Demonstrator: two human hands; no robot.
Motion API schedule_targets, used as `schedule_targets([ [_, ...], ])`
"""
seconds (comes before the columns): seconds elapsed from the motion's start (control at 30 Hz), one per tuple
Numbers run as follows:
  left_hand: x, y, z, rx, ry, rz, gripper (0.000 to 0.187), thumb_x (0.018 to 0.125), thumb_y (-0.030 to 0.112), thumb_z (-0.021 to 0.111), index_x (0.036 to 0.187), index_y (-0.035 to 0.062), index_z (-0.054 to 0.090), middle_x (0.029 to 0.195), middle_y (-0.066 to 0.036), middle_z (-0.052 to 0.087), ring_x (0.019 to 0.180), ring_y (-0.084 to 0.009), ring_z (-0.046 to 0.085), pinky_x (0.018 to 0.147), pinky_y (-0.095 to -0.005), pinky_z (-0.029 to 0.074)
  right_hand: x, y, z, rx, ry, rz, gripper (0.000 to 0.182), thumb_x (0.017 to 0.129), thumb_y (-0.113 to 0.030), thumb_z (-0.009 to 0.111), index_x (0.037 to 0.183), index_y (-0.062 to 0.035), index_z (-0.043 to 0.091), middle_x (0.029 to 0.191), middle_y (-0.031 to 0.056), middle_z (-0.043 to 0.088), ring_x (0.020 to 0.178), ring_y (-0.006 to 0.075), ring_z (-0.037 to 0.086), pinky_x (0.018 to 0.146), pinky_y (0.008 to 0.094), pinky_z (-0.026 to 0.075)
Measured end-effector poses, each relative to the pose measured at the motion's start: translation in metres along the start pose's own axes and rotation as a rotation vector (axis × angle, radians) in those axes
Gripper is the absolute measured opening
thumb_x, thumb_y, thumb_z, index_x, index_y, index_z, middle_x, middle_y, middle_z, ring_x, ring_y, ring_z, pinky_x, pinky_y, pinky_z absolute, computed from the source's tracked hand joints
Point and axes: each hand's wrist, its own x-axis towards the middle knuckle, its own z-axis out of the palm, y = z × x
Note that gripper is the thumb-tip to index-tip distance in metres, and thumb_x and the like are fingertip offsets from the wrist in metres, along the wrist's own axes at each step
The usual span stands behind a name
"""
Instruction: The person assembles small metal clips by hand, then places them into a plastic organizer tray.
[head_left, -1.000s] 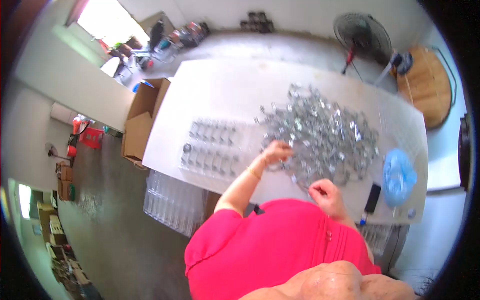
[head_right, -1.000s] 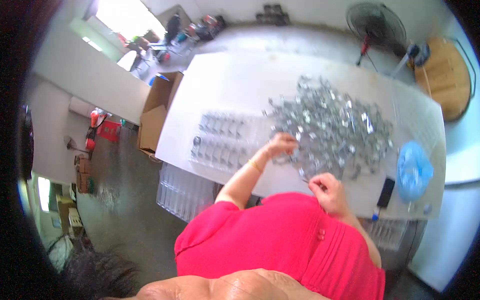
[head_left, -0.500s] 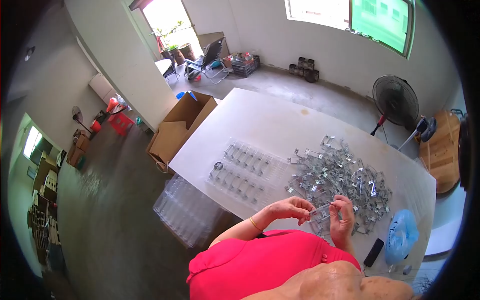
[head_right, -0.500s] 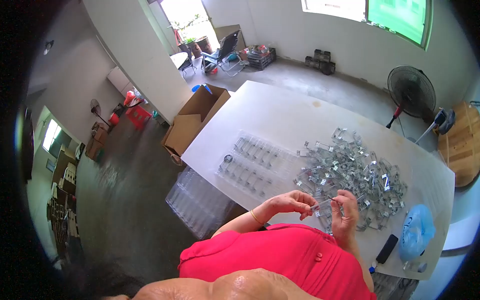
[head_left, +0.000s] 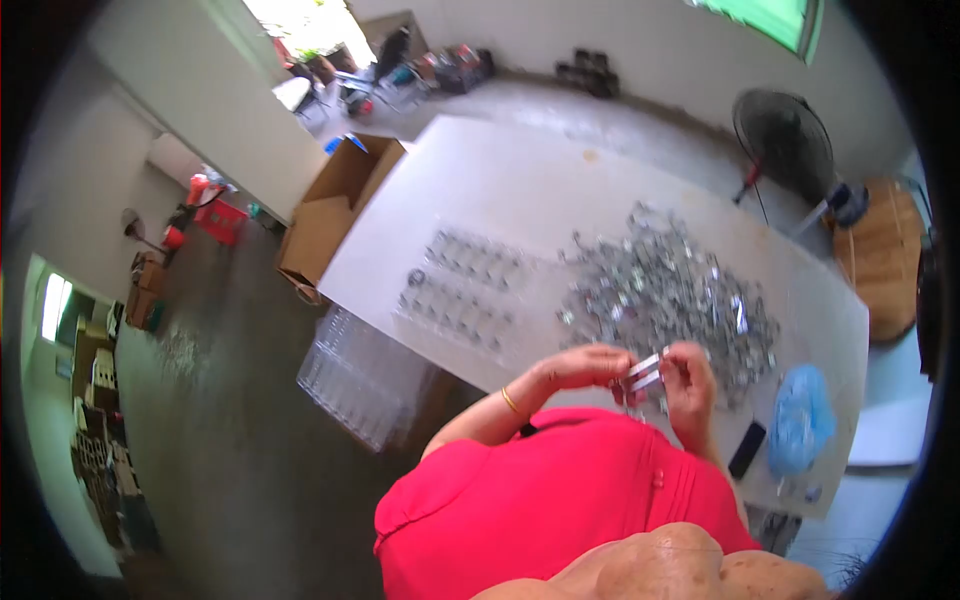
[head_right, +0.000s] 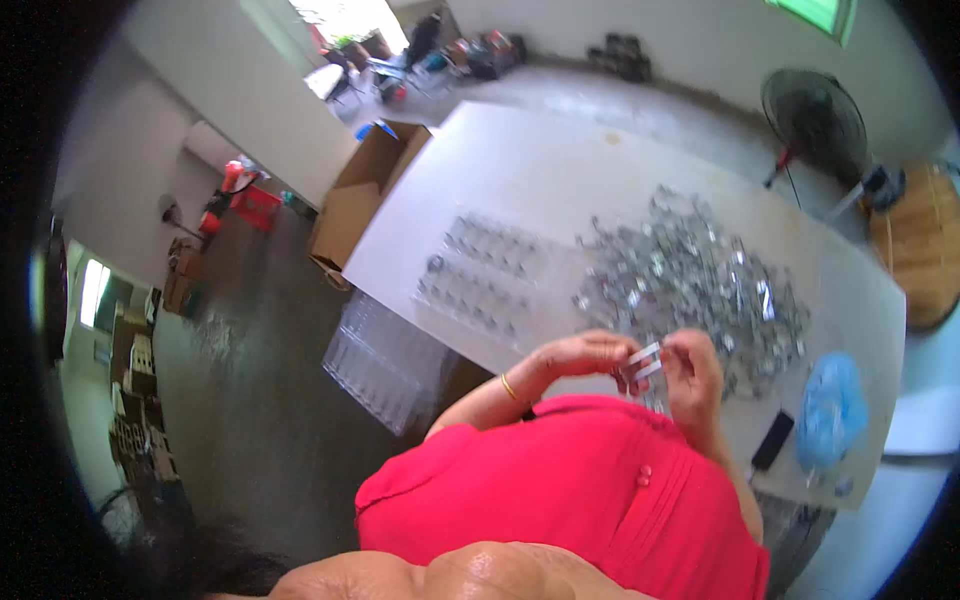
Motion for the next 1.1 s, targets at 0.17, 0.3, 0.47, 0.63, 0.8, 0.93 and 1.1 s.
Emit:
schedule_targets([
  [0.17, 0.026, 0.003, 0.023, -0.102, 0.114, -0.048, 0.04, 0.099, 0.033, 0.063, 0.12, -0.0004, 0.059, 0.093, -0.009, 0.068, 0.082, -0.0183, 0.067, 0.077, -0.032, 0.056, -0.005, 0.0, -0.018, 0.109, 0.032, 0.094, 0.009, 0.095, 0.0, 0.063, 0.103, -0.0032, 0.061, 0.106, 0.0069, 0.059, 0.085, 0.012, 0.056, 0.077, 0.0239, 0.047],
  [0.3, 0.039, 0.004, 0.041, 0.032, 0.272, 0.045, 0.036, 0.094, 0.023, 0.073, 0.116, 0.0036, 0.052, 0.091, -0.004, 0.063, 0.075, -0.0118, 0.063, 0.068, -0.0273, 0.051, -0.008, 0.01, -0.035, 0.011, 0.141, 0.061, 0.01, 0.097, -0.003, 0.063, 0.107, -0.004, 0.061, 0.113, 0.0064, 0.06, 0.09, 0.0096, 0.056, 0.081, 0.0226, 0.046],
  [0.47, 0.05, -0.002, 0.056, 0.075, 0.406, 0.026, 0.038, 0.091, 0.018, 0.076, 0.113, 0.0057, 0.048, 0.094, -0.005, 0.062, 0.072, -0.0117, 0.06, 0.065, -0.0256, 0.049, -0.014, 0.016, -0.048, 0.387, 0.136, 0.318, 0.011, 0.1, -0.004, 0.061, 0.111, -0.004, 0.06, 0.106, 0.0006, 0.063, 0.093, 0.0035, 0.055, 0.083, 0.021, 0.046],
  [0.63, 0.064, -0.02, 0.065, 0.171, 0.466, 0.031, 0.039, 0.089, 0.014, 0.078, 0.111, 0.0063, 0.046, 0.094, -0.004, 0.062, 0.072, -0.0101, 0.059, 0.061, -0.025, 0.049, -0.018, 0.024, -0.056, 0.391, 0.101, 0.342, 0.01, 0.1, -0.004, 0.062, 0.109, -0.0041, 0.06, 0.095, -0.0024, 0.062, 0.086, 0.0031, 0.057, 0.078, 0.0207, 0.047],
  [0.8, 0.069, -0.007, 0.082, 0.182, 0.428, -0.052, 0.026, 0.101, 0.026, 0.063, 0.109, 0.0074, 0.048, 0.096, -0.013, 0.069, 0.073, -0.0116, 0.061, 0.066, -0.0265, 0.051, -0.019, 0.031, -0.064, 0.268, 0.07, 0.349, 0.008, 0.099, -0.004, 0.063, 0.106, -0.0048, 0.06, 0.091, -0.002, 0.062, 0.079, 0.004, 0.057, 0.071, 0.0215, 0.049],
  [0.93, 0.068, -0.021, 0.079, -0.002, 0.401, 0.014, 0.027, 0.108, 0.034, 0.046, 0.103, 0.008, 0.051, 0.106, -0.022, 0.071, 0.079, -0.0186, 0.067, 0.075, -0.0319, 0.052, -0.017, 0.034, -0.063, 0.343, 0.071, 0.357, 0.008, 0.099, -0.005, 0.063, 0.106, -0.0047, 0.06, 0.089, -0.0021, 0.061, 0.078, 0.0042, 0.057, 0.071, 0.0215, 0.049],
  [1.1, 0.068, -0.022, 0.082, -0.1, 0.381, 0.083, 0.025, 0.107, 0.032, 0.048, 0.103, 0.0079, 0.05, 0.106, -0.023, 0.07, 0.083, -0.0221, 0.068, 0.078, -0.0343, 0.054, -0.02, 0.038, -0.058, 0.303, 0.072, 0.358, 0.006, 0.098, -0.006, 0.064, 0.103, -0.0044, 0.061, 0.087, -0.0022, 0.06, 0.077, 0.0047, 0.056, 0.07, 0.0215, 0.046],
])
